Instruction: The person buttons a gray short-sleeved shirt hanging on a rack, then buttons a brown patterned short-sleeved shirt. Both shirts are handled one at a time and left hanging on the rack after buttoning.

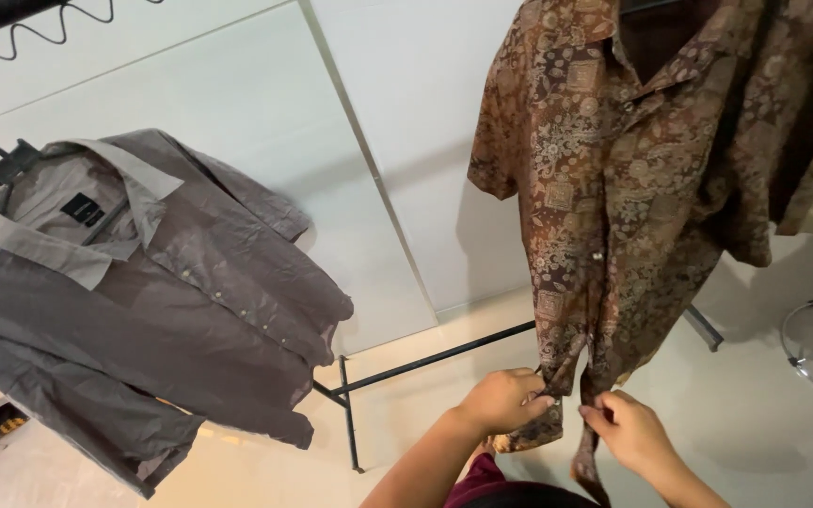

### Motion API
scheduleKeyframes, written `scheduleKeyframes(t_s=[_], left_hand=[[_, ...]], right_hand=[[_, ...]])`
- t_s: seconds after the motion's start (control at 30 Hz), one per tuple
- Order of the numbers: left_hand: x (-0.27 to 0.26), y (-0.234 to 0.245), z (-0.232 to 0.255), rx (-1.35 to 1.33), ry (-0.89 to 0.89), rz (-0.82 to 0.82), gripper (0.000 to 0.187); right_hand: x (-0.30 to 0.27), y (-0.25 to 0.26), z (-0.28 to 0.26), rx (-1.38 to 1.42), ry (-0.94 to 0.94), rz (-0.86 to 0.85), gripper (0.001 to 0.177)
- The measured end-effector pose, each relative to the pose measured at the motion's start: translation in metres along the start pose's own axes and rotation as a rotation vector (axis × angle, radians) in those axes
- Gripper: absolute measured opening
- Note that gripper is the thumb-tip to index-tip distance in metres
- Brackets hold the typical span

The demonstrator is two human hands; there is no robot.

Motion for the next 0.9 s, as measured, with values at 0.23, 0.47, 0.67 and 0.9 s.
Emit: scheduleKeyframes(t_s=[0.23, 0.47, 0.67, 0.9], left_hand=[[0.007, 0.002, 0.019, -0.055, -0.088, 0.019, 0.033], [0.013, 0.003, 0.025, -0.098, -0.121, 0.043, 0.031], [0.02, 0.003, 0.03, -0.102, -0.138, -0.043, 0.027], [0.027, -0.001, 0.031, -0.125, -0.131, -0.046, 0.025]], right_hand=[[-0.013, 0.002, -0.015, 0.136, 0.053, 0.115, 0.031], [-0.017, 0.02, -0.025, 0.188, -0.022, 0.084, 0.024], [-0.022, 0.037, -0.032, 0.433, -0.102, -0.017, 0.018], [-0.02, 0.05, -0.029, 0.377, -0.15, -0.004, 0.023]])
Point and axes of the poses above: each hand's wrist, its own x-axis towards the middle knuckle, its own y-axis out of the back of the hand, z = x × y, the point moved 2 cm from there along x, towards the middle knuckle, and after that the axes turned 2 degrees about z, right-handed, at the moved point
